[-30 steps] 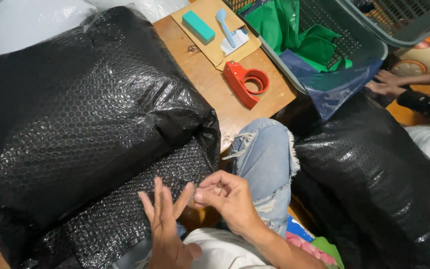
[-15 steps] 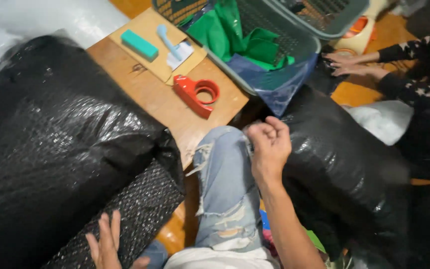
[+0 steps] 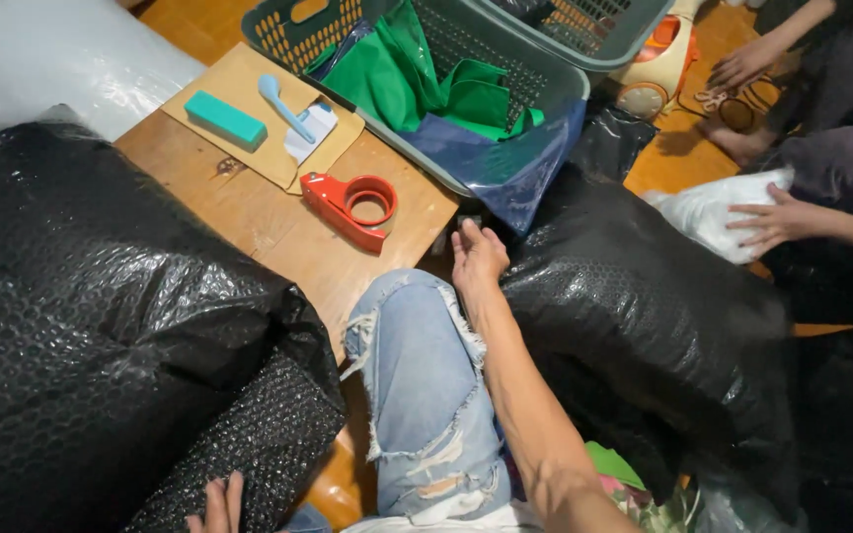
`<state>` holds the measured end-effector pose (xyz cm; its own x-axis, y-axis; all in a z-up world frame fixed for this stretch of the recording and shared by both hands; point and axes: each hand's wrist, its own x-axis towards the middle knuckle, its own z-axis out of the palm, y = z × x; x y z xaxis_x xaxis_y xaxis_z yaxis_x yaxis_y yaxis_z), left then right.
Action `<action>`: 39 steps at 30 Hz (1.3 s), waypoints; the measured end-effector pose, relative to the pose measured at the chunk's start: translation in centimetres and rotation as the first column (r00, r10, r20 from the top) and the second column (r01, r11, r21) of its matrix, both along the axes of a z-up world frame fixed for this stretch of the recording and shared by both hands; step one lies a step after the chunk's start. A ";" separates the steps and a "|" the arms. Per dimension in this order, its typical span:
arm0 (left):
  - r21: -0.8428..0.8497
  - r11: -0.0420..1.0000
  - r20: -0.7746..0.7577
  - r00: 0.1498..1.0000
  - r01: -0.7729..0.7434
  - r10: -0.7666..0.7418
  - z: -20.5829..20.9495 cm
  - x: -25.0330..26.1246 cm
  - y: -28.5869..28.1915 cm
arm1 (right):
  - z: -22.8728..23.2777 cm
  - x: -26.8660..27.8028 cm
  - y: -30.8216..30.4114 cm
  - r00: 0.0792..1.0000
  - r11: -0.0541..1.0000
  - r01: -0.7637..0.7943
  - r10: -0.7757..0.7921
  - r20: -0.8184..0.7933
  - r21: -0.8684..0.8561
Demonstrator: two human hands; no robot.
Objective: Wrapping a large item in black bubble wrap and securing it with red packing tape.
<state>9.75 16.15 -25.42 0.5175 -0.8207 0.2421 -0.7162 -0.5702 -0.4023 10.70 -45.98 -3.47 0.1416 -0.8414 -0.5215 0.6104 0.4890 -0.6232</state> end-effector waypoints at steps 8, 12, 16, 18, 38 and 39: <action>-0.464 0.876 -0.302 0.953 -0.134 -0.014 4.1 -3.2 -4.0 | -1.9 1.9 -1.9 0.996 0.997 -0.051 0.047 -0.076 -0.053; -0.427 0.896 -0.340 0.940 -0.117 -0.040 2.2 -1.6 -2.6 | -0.9 2.1 -1.4 0.962 0.986 -0.125 0.094 -0.255 -0.109; -0.515 0.822 -0.444 0.896 -0.242 -0.015 4.1 -3.3 -3.7 | 0.8 2.1 -1.3 0.939 0.976 -0.182 0.137 -0.316 -0.118; -0.555 0.816 -0.328 0.944 -0.158 -0.040 5.3 -3.4 -3.8 | 0.0 1.8 -1.9 0.936 0.987 -0.151 0.126 -0.329 -0.052; -0.610 0.484 -0.628 0.755 -0.627 0.187 28.9 0.9 -7.7 | 19.1 -1.2 25.5 0.364 -0.429 -0.723 0.429 -0.827 -0.541; -0.559 0.454 -0.682 0.696 -0.694 0.223 28.5 1.2 -7.4 | 18.5 -0.2 27.0 0.284 -0.694 -0.569 0.337 -0.898 -0.441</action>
<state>10.91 8.77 3.07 0.9743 -0.0480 0.2199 -0.1773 -0.7658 0.6182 10.47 -18.94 14.99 0.9215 0.3002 0.2466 0.3761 -0.5303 -0.7599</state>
